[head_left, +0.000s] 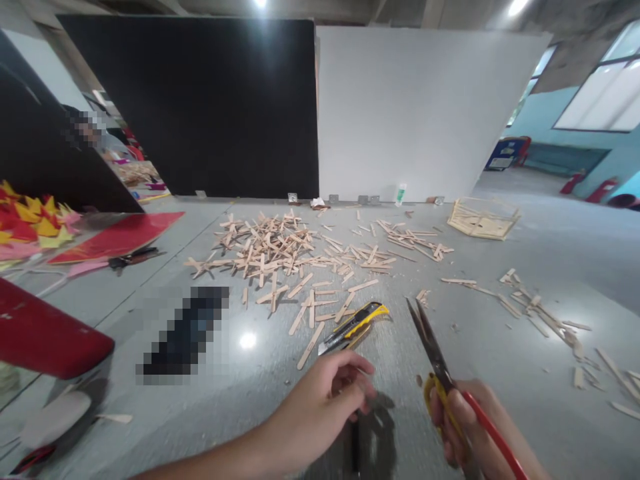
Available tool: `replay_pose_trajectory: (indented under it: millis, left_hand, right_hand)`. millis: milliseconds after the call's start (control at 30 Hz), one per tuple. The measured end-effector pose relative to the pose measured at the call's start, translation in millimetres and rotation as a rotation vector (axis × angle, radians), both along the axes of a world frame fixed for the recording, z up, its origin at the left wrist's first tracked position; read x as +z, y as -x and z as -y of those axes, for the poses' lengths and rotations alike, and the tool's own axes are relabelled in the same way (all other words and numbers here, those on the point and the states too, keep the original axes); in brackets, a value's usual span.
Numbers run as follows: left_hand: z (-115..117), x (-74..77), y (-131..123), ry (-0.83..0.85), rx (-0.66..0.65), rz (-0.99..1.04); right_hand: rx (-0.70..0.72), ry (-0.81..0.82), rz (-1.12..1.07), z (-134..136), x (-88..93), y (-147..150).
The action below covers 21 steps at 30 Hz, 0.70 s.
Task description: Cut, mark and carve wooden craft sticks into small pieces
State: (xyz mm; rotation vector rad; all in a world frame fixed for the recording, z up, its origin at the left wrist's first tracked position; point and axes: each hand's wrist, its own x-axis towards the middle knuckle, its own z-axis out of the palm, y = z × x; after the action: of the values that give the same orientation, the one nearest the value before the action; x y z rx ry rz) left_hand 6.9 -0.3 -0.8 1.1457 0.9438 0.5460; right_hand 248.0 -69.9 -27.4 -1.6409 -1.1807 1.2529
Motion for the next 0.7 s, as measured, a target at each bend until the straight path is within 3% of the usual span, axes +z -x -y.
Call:
replay_pose_trajectory:
  millis: [267,500,567,700]
  left_hand:
    - [0.5,9.2,1.6,-0.049,-0.014,-0.034]
    - [-1.1,0.5,0.8,-0.063,-0.005,-0.003]
    - [-2.5,-2.8,0.6,-0.069,0.007,0.01]
    - [-2.6,-5.9,-0.1,-0.065,-0.002,0.001]
  right_hand:
    - [0.077,0.028,0.201,-7.6,-7.9,-1.2]
    - [0.057,0.07,0.216,-7.0,-0.6,3.9]
    - [0.147,-0.031,0.341,-5.7,-5.2,-0.4]
    - [0.356,-0.397,0.7,-1.0,-15.1,-10.8]
